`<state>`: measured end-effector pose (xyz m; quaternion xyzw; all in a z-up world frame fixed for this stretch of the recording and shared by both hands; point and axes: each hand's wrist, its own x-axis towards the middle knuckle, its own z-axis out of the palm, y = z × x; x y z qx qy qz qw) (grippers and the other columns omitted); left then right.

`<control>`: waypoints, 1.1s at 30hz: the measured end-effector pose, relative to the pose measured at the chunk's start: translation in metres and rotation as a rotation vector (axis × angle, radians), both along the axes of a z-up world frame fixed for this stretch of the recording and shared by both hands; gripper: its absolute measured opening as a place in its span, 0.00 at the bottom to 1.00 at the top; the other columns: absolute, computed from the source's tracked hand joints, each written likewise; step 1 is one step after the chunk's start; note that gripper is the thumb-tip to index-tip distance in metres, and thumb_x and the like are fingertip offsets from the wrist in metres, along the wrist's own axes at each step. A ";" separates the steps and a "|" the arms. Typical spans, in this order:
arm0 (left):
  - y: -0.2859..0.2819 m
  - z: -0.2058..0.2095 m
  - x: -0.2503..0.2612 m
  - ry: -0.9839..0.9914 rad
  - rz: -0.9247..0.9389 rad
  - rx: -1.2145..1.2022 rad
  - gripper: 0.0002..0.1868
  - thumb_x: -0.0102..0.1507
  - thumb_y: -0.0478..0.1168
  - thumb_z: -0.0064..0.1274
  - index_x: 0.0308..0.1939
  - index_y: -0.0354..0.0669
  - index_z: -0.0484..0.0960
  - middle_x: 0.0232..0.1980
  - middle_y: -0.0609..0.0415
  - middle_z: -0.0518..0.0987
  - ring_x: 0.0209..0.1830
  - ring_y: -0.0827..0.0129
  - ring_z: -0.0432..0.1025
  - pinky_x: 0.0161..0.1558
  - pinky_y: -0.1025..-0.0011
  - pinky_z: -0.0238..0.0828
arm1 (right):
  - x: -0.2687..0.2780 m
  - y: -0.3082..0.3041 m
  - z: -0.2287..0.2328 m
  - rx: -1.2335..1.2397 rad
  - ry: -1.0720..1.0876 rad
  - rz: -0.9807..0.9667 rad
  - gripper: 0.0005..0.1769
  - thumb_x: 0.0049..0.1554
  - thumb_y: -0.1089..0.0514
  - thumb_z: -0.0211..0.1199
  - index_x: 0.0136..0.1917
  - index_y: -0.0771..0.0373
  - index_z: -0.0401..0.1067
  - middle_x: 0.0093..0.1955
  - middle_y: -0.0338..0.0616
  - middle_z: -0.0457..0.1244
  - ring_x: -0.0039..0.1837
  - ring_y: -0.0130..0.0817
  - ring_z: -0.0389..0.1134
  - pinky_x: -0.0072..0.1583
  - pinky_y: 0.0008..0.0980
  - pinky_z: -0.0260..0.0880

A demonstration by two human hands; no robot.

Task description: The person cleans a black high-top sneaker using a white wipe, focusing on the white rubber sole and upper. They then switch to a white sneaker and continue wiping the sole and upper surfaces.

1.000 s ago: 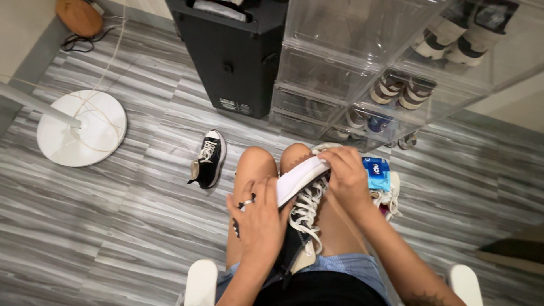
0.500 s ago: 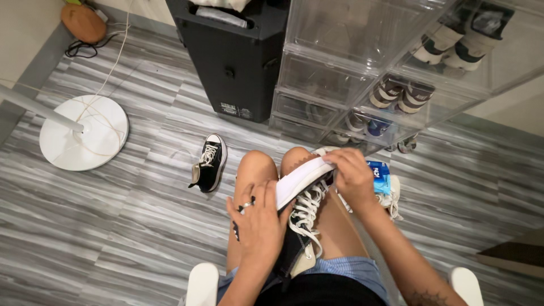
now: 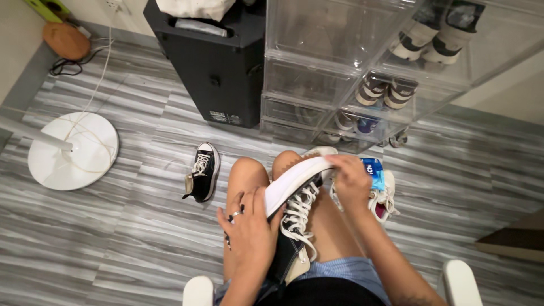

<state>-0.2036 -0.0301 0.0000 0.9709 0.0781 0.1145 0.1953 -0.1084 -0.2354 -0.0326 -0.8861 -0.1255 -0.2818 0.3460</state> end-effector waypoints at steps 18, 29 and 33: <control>0.003 0.033 0.006 0.164 -0.050 -0.025 0.32 0.61 0.57 0.54 0.63 0.40 0.74 0.59 0.48 0.75 0.67 0.48 0.61 0.64 0.31 0.45 | -0.001 0.014 -0.002 0.005 -0.124 0.063 0.19 0.53 0.75 0.53 0.53 0.65 0.77 0.55 0.44 0.69 0.59 0.45 0.71 0.62 0.39 0.72; 0.008 0.037 0.006 0.209 -0.069 -0.079 0.30 0.62 0.54 0.53 0.62 0.40 0.72 0.62 0.47 0.75 0.69 0.47 0.60 0.65 0.31 0.43 | -0.020 0.052 0.007 -0.070 -0.200 0.525 0.16 0.49 0.71 0.60 0.52 0.69 0.74 0.52 0.51 0.68 0.56 0.50 0.71 0.59 0.43 0.73; 0.005 0.034 0.006 0.209 -0.040 -0.066 0.32 0.62 0.57 0.54 0.62 0.41 0.72 0.62 0.47 0.74 0.69 0.48 0.60 0.66 0.32 0.43 | 0.005 0.024 0.008 -0.119 -0.235 0.172 0.17 0.52 0.76 0.56 0.52 0.67 0.77 0.52 0.49 0.69 0.56 0.48 0.71 0.60 0.42 0.73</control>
